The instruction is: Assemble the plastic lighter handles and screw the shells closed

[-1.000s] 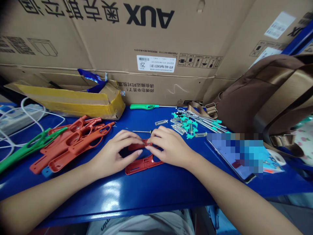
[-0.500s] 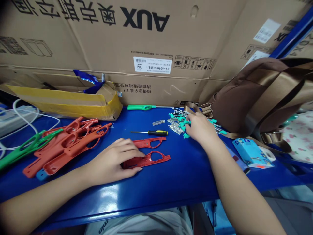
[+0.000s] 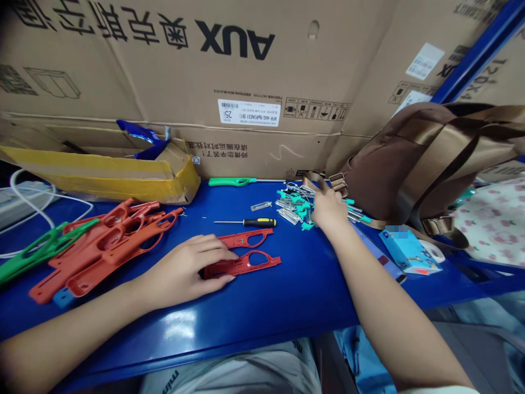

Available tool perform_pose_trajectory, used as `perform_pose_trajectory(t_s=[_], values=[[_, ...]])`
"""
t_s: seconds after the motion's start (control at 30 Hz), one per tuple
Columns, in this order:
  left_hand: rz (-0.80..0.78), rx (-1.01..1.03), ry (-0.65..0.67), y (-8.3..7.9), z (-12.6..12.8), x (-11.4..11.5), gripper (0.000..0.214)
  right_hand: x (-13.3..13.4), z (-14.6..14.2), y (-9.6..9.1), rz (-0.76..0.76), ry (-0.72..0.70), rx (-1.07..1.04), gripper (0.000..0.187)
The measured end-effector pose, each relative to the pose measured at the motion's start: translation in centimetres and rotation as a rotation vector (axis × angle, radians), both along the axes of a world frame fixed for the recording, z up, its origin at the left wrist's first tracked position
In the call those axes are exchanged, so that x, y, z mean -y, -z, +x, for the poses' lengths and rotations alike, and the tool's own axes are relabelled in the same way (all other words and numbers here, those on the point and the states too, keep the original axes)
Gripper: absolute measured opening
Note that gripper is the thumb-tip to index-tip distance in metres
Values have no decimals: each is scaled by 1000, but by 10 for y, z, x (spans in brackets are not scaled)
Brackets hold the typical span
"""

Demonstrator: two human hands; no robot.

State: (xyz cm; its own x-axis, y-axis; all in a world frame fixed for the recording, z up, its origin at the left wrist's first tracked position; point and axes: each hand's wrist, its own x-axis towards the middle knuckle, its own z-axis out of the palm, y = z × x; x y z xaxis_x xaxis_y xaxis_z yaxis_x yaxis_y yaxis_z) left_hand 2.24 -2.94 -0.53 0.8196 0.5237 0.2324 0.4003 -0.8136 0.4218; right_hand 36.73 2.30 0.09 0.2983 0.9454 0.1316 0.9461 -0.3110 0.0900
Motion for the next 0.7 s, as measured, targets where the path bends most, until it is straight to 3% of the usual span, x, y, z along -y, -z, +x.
perform_pose_trajectory(t_s=[0.3,0.7], values=[[8,-9,3,-1,-1,1,25,-2,2,-5,153,18,-112,28],[7,-28,-1,-1,-1,1,28,-4,-5,-10,462,-457,-297,17]])
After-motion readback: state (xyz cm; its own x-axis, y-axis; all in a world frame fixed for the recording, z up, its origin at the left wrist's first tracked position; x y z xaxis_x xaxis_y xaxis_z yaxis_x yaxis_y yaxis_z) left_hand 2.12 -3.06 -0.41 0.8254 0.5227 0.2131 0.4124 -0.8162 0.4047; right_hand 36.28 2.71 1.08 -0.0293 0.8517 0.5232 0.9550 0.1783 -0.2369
